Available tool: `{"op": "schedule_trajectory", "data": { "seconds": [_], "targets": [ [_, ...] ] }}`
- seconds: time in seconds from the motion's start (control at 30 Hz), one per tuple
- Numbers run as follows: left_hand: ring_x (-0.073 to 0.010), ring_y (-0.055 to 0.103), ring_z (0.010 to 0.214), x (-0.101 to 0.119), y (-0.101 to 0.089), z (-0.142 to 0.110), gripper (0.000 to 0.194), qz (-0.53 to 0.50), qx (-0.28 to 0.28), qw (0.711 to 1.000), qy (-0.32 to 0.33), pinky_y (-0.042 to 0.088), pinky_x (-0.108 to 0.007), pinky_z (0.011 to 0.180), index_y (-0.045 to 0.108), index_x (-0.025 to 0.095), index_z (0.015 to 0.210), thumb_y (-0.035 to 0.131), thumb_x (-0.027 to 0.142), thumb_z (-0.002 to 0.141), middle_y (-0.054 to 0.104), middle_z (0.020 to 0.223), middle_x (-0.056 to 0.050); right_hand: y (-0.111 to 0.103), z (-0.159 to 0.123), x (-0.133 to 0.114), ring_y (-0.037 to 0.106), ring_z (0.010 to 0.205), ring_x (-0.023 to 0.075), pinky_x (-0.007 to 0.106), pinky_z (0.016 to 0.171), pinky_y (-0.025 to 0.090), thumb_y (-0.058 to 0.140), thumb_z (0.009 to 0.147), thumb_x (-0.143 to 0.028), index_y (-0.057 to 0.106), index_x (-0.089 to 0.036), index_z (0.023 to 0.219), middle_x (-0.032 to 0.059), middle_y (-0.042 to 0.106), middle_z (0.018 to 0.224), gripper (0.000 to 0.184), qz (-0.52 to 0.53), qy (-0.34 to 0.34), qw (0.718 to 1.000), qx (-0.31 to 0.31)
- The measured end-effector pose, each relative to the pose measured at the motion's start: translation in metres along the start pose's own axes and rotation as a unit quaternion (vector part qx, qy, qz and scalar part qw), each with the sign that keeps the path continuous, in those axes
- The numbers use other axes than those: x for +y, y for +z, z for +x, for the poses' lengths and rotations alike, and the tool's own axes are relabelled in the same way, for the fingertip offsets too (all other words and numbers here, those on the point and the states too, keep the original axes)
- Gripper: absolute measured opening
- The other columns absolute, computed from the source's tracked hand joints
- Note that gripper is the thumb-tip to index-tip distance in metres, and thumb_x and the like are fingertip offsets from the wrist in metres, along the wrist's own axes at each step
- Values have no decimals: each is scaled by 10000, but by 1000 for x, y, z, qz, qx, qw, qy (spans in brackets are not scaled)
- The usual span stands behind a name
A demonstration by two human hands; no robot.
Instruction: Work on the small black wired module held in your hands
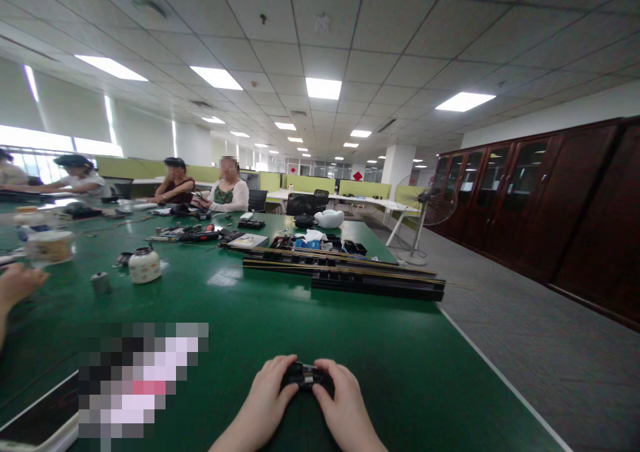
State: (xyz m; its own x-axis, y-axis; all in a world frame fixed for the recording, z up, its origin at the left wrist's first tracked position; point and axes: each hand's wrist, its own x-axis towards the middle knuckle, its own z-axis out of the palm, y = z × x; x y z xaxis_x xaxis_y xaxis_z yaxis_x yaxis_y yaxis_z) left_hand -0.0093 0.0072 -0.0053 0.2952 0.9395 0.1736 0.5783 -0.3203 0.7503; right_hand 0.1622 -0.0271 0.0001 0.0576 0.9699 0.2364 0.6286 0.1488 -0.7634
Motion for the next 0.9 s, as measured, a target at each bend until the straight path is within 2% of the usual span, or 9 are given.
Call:
{"op": "schedule_trajectory", "data": {
  "seconds": [0.17,0.3,0.53,0.73,0.9],
  "targets": [
    [-217,492,1116,2,-2,-1,409,42,-18,999,5,346,-352,992,546,161,1120,483,192,717,590,1168,-94,-1,-1,-2,558,1005,222,343,926,388,517,703,-196,634,-238,975,39,647,1016,299,-16,-1,1000,3],
    [-218,484,1126,2,-1,-1,429,43,-24,999,0,342,-355,995,534,188,1135,485,191,709,584,1178,-79,-1,-1,-3,561,1000,223,347,925,388,528,698,-196,646,-235,944,39,655,1003,275,-14,-16,1000,4],
    [-210,466,1137,1,-1,-2,450,62,-39,997,15,328,-336,1000,521,165,1159,474,190,712,557,1201,-87,-1,0,-4,560,1019,243,376,934,381,609,688,-290,672,-250,880,36,668,1005,207,-13,-25,1000,-2],
    [-227,447,1161,4,-2,-4,525,55,-39,998,5,315,-353,1010,488,164,1196,512,197,673,541,1233,-95,0,1,-2,560,1031,245,376,941,374,636,643,-235,686,-259,846,26,677,997,210,-24,-16,1000,-5],
    [-226,471,1131,7,-3,-2,449,49,-38,998,8,333,-359,989,534,192,1129,505,202,681,575,1188,-77,0,1,-2,561,1028,239,369,938,376,622,652,-232,683,-255,852,24,677,998,210,-29,-16,999,-13]
  ]
}}
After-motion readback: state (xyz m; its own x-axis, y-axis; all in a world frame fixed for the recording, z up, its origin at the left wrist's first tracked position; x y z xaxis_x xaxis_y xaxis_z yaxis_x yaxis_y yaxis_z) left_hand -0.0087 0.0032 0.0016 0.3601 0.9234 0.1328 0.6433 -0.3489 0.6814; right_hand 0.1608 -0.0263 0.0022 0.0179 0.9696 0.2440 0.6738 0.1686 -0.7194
